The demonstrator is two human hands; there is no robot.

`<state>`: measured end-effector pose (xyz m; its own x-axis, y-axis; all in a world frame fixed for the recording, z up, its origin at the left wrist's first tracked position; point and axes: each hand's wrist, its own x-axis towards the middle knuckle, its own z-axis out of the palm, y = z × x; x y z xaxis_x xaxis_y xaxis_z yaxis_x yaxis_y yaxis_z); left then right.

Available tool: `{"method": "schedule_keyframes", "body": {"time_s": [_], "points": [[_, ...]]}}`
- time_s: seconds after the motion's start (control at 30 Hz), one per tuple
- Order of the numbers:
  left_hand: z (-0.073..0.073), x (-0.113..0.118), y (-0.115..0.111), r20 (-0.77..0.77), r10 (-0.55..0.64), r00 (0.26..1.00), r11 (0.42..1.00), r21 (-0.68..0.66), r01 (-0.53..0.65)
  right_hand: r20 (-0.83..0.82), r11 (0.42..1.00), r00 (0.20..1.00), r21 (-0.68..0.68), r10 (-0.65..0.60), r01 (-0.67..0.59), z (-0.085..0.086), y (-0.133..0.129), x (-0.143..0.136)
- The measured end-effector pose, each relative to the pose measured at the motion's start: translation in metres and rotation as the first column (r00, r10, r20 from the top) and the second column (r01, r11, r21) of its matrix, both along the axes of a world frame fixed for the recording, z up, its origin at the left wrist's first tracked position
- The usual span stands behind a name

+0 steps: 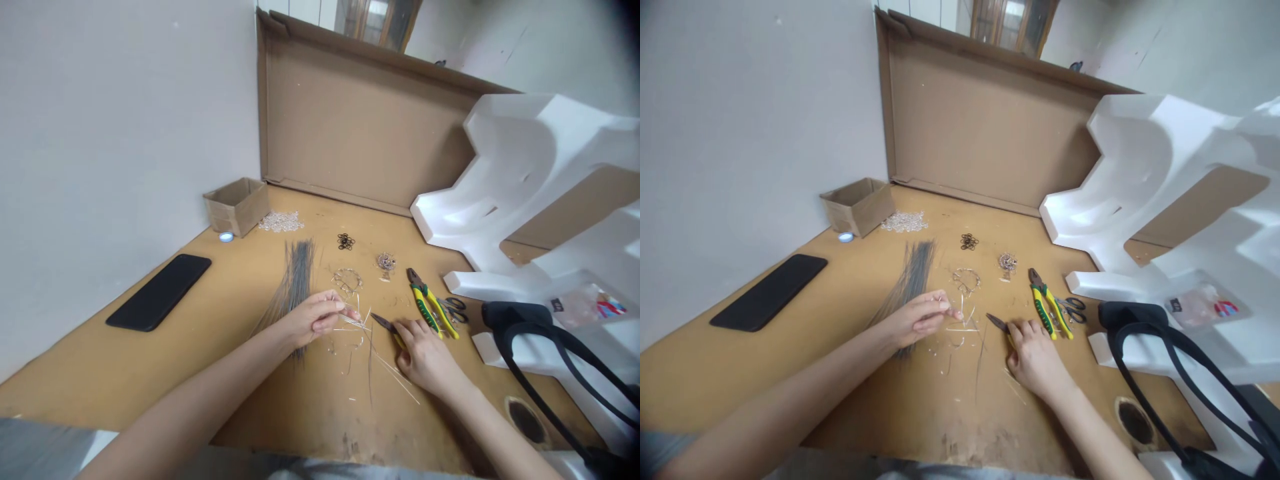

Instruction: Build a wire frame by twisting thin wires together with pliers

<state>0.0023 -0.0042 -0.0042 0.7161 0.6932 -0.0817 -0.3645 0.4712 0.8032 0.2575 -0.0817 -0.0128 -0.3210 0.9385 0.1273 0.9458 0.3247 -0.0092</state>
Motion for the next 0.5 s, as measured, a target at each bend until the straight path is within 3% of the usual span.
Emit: {"method": "schedule_keyframes", "body": {"time_s": [0.07,0.13,0.17,0.23,0.3,0.33,0.37,0.43,0.5], "points": [[-0.001,0.0,0.001,0.014,0.01,1.0,1.0,-0.004,-0.009,-0.155,0.999,0.988,-0.028,-0.02,0.016,-0.001,0.003,0.008],[-0.001,-0.001,0.002,0.012,0.021,1.0,1.0,-0.004,-0.021,-0.414,0.987,0.903,-0.153,-0.115,0.055,0.0,0.005,0.014],[-0.002,-0.001,0.003,0.01,0.021,1.0,1.0,0.0,-0.021,-0.564,0.965,0.803,-0.255,-0.195,0.056,0.002,0.005,0.016],[-0.002,-0.002,0.003,0.002,0.018,1.0,1.0,0.019,-0.018,-0.792,0.885,0.471,-0.463,-0.388,-0.049,0.008,0.003,0.014],[-0.003,-0.002,0.003,-0.017,0.022,1.0,0.998,0.053,-0.021,-0.854,0.819,0.116,-0.519,-0.507,-0.244,0.017,0.0,0.007],[-0.003,-0.002,0.003,-0.029,0.027,0.999,0.997,0.072,-0.025,-0.835,0.786,0.02,-0.525,-0.55,-0.327,0.021,-0.002,0.001],[-0.003,-0.002,0.003,-0.045,0.031,0.998,0.996,0.088,-0.027,-0.804,0.748,-0.036,-0.534,-0.593,-0.393,0.024,-0.004,-0.004],[-0.002,-0.002,0.004,-0.08,0.041,0.996,0.993,0.114,-0.032,-0.745,0.664,-0.042,-0.567,-0.666,-0.487,0.03,-0.005,-0.015],[-0.001,-0.004,0.005,-0.119,0.061,0.991,0.989,0.142,-0.044,-0.788,0.694,0.006,-0.546,-0.616,-0.469,0.032,-0.005,-0.021]]}}
